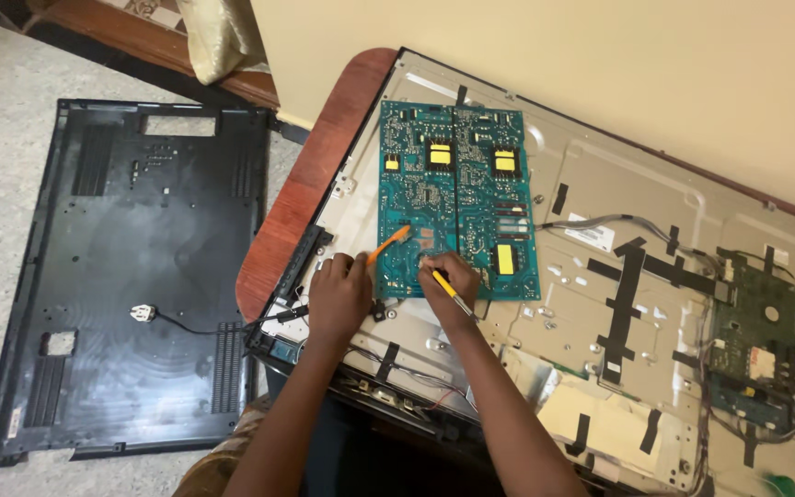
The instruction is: The person uses a toothbrush and a screwdriver to clean a green circuit board placed on a disassembled television chassis. The person scrubs the board's surface with the toothbrush while occasionally using the screwdriver to point at or adjust components.
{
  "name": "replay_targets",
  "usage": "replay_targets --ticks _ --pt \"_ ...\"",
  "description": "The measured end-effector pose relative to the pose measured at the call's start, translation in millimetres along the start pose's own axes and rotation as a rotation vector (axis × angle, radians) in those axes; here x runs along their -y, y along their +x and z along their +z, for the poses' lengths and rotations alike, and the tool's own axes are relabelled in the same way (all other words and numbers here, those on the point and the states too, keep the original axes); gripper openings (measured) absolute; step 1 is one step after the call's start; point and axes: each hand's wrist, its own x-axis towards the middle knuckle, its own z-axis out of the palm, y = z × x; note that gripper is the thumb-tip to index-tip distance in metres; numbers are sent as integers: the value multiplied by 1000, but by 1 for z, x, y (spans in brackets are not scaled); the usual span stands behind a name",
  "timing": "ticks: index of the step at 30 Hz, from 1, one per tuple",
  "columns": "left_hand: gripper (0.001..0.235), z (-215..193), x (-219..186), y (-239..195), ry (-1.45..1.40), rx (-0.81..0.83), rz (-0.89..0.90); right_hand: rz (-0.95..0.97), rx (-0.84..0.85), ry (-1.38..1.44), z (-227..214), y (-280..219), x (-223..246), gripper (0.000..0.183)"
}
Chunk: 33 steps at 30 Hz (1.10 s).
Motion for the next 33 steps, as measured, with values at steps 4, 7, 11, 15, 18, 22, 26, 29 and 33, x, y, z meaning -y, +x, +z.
replay_targets --ticks 4,7,11,15,18,22,26,29,33 --pt "29 -1 -2 -1 -5 -1 -8 24 41 20 -2 -1 1 12" --pt "31 -1 0 7 7 -22 10 -57 -18 -78 4 9 1 12" --pt "30 0 -3 -4 3 11 -11 14 2 -57 -2 -3 4 11" --pt "30 -2 -2 3 13 4 -5 -13 25 -35 -1 5 9 12" --pt "31 0 -1 2 8 -8 2 -69 -51 -74 4 4 7 11" --pt "30 -1 -1 -3 33 -3 0 10 -12 -92 4 -2 2 12" --pt "31 -4 -4 6 14 7 2 -40 20 -35 1 4 2 12" --pt "29 -3 -3 4 16 -6 -6 -73 -40 -100 3 6 0 11" --pt "29 -3 -1 -2 21 15 2 35 10 -80 3 1 0 10"
